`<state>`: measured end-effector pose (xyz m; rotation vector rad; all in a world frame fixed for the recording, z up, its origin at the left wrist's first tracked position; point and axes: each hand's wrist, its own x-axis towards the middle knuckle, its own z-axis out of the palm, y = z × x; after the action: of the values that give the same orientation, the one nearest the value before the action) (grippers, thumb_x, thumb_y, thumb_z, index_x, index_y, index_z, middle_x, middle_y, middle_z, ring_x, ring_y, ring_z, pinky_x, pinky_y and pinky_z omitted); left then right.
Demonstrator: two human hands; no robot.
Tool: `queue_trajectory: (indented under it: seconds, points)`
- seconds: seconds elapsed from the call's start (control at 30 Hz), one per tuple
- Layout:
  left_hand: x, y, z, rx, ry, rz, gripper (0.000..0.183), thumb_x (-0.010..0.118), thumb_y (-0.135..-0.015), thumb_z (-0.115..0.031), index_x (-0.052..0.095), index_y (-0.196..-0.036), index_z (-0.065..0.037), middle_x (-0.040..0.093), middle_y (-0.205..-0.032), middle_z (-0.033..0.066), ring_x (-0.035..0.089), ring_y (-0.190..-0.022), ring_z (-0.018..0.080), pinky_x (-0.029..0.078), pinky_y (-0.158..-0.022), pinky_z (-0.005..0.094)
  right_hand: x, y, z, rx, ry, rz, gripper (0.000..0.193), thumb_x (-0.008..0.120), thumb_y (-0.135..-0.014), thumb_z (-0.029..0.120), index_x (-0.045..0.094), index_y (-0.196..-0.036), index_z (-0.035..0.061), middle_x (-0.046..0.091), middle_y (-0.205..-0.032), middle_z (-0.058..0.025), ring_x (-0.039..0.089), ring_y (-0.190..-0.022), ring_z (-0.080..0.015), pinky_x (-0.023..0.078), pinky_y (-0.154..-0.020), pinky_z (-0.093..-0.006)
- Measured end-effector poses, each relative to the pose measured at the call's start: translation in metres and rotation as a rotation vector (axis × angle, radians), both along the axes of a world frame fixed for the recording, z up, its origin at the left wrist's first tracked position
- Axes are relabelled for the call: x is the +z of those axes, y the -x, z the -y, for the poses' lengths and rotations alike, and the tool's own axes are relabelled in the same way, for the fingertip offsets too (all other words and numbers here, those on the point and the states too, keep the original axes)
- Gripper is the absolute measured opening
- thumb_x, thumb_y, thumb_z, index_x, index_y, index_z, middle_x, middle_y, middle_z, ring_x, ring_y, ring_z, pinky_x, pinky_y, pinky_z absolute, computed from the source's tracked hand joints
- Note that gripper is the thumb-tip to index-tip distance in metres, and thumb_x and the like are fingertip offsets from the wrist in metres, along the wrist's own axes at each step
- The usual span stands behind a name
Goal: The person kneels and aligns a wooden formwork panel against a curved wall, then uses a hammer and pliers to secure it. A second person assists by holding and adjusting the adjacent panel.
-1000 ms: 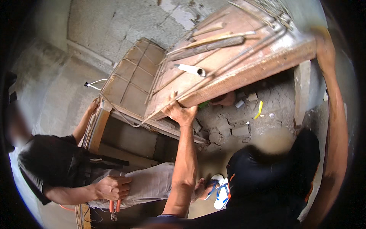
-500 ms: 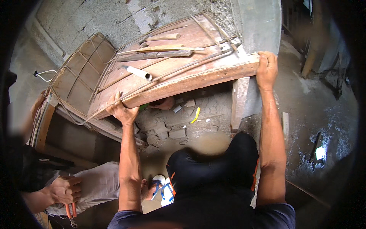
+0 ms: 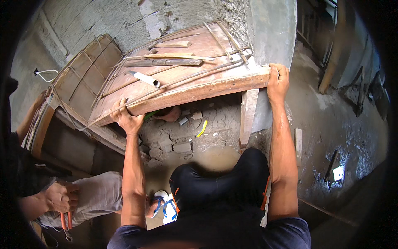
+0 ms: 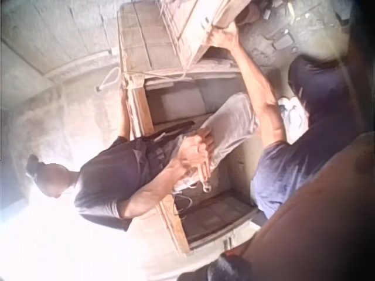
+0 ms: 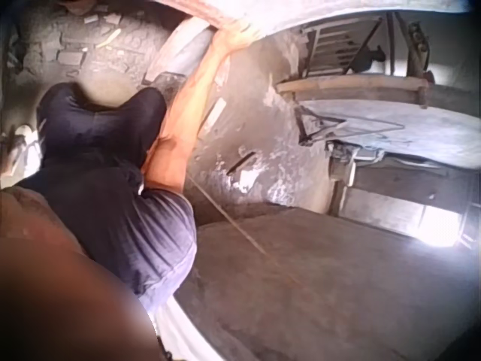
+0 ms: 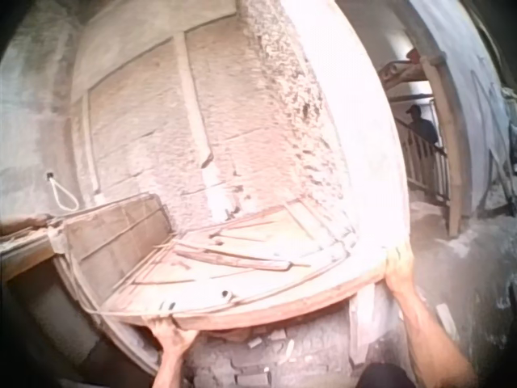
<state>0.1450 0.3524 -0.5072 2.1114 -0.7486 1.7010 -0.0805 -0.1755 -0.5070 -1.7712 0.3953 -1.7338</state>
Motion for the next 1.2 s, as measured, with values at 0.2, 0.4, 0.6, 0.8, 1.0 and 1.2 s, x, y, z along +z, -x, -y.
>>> queue_trajectory:
  seconds: [0.2, 0.4, 0.6, 0.8, 1.0, 1.2]
  points:
    - [0.001, 0.006, 0.004, -0.008, 0.005, -0.001, 0.092, 0.092, -0.066, -0.051, 0.063, -0.144, -0.012, 0.059, -0.145, 0.0143, 0.051, -0.141, 0.0371, 0.03, -0.123, 0.0569, 0.0, 0.004, 0.003, 0.001, -0.003, -0.027, 0.022, 0.06, -0.108, 0.017, 0.077, -0.108, 0.0027, 0.074, -0.109, -0.0118, 0.068, -0.108, -0.0265, 0.051, -0.101, -0.0389]
    - [0.002, 0.007, 0.0, 0.053, -0.01, -0.044, 0.092, 0.091, -0.065, -0.052, 0.062, -0.143, -0.012, 0.057, -0.147, 0.0134, 0.048, -0.143, 0.0363, 0.031, -0.123, 0.057, 0.002, 0.003, 0.002, 0.02, 0.001, -0.053, 0.023, 0.058, -0.11, 0.017, 0.076, -0.111, 0.0024, 0.074, -0.11, -0.0111, 0.068, -0.108, -0.0258, 0.051, -0.101, -0.0383]
    - [0.002, 0.006, 0.003, 0.004, 0.011, -0.021, 0.102, 0.096, -0.062, -0.05, 0.058, -0.15, -0.015, 0.057, -0.149, 0.0128, 0.048, -0.144, 0.0381, 0.029, -0.125, 0.0579, 0.003, 0.006, 0.001, 0.004, -0.016, -0.063, 0.024, 0.058, -0.11, 0.018, 0.076, -0.111, 0.0021, 0.074, -0.111, -0.0111, 0.068, -0.108, -0.0252, 0.051, -0.101, -0.0382]
    - [0.002, 0.007, 0.005, -0.003, 0.013, -0.024, 0.095, 0.096, -0.062, -0.046, 0.062, -0.145, -0.014, 0.059, -0.147, 0.0142, 0.05, -0.142, 0.0396, 0.033, -0.122, 0.0586, -0.005, 0.004, 0.013, -0.037, 0.012, -0.07, 0.025, 0.059, -0.109, 0.019, 0.077, -0.113, 0.0022, 0.075, -0.113, -0.0121, 0.069, -0.11, -0.0262, 0.051, -0.103, -0.039]
    - [0.003, 0.005, 0.001, 0.004, -0.01, -0.028, 0.091, 0.093, -0.057, -0.041, 0.065, -0.139, -0.013, 0.061, -0.143, 0.0155, 0.053, -0.14, 0.0394, 0.035, -0.12, 0.0613, -0.017, 0.002, 0.036, -0.026, 0.043, -0.151, 0.03, 0.056, -0.113, 0.022, 0.076, -0.121, 0.0008, 0.076, -0.12, -0.0137, 0.069, -0.116, -0.0276, 0.05, -0.107, -0.0405]
    - [-0.002, 0.004, 0.003, 0.016, 0.038, -0.031, 0.09, 0.09, -0.062, -0.044, 0.062, -0.142, -0.016, 0.057, -0.147, 0.0132, 0.052, -0.14, 0.037, 0.033, -0.119, 0.06, -0.028, -0.001, 0.056, 0.08, 0.008, -0.118, 0.035, 0.053, -0.116, 0.024, 0.073, -0.127, -0.0024, 0.073, -0.122, -0.0108, 0.066, -0.116, -0.0219, 0.048, -0.109, -0.0368]
